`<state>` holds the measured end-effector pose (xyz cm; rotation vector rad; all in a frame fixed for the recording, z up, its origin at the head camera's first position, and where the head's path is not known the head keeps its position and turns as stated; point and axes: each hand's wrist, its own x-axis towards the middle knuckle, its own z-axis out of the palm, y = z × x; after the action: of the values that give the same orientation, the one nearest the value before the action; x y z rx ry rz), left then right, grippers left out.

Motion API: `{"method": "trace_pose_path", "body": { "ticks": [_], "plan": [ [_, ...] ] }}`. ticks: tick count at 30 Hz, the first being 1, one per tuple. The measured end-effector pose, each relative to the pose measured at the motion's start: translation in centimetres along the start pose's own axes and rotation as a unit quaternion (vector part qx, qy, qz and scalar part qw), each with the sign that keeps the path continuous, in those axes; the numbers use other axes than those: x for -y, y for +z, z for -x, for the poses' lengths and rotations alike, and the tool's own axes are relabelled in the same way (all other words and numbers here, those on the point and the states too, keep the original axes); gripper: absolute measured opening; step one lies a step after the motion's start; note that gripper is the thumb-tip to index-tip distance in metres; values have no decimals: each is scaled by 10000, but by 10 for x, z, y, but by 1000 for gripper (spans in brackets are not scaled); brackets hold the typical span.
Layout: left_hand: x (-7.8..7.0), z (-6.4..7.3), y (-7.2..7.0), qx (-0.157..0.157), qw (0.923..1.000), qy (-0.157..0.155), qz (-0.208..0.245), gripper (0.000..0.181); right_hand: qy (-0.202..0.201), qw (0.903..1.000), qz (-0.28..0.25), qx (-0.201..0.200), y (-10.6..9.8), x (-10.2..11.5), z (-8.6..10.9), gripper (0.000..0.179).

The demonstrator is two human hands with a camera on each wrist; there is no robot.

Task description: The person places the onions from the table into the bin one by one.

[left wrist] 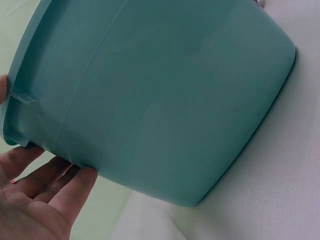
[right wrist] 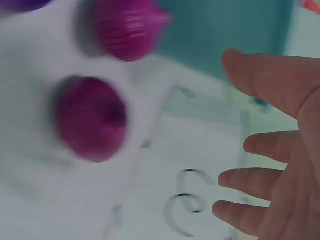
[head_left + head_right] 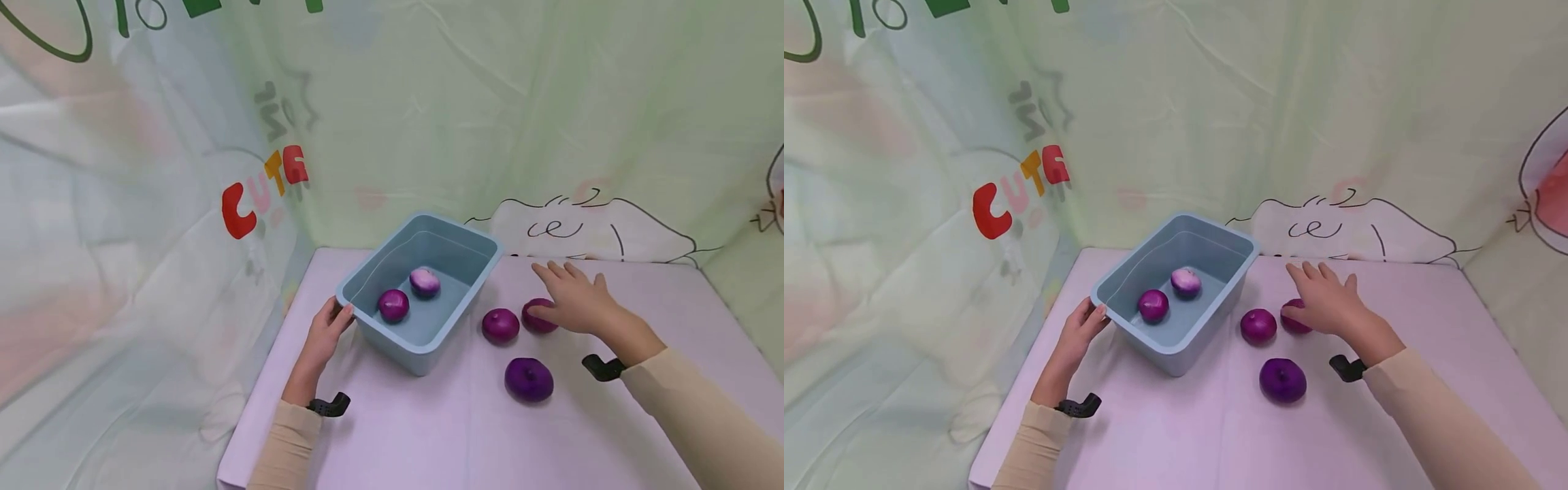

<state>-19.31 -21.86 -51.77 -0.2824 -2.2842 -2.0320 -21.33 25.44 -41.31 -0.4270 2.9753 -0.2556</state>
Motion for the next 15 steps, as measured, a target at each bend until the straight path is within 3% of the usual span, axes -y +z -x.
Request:
{"method": "trace_pose_path", "body": {
  "ticks": [9,15],
  "plan": [
    [1,1,-1,-30,10000,-25,18,68,130,9995,296,72,73,-37,-4,99],
    [1,-1,0,15,10000,-17,34,64,260,9994,168,-180,101,-53,-8,104]
  ]
}}
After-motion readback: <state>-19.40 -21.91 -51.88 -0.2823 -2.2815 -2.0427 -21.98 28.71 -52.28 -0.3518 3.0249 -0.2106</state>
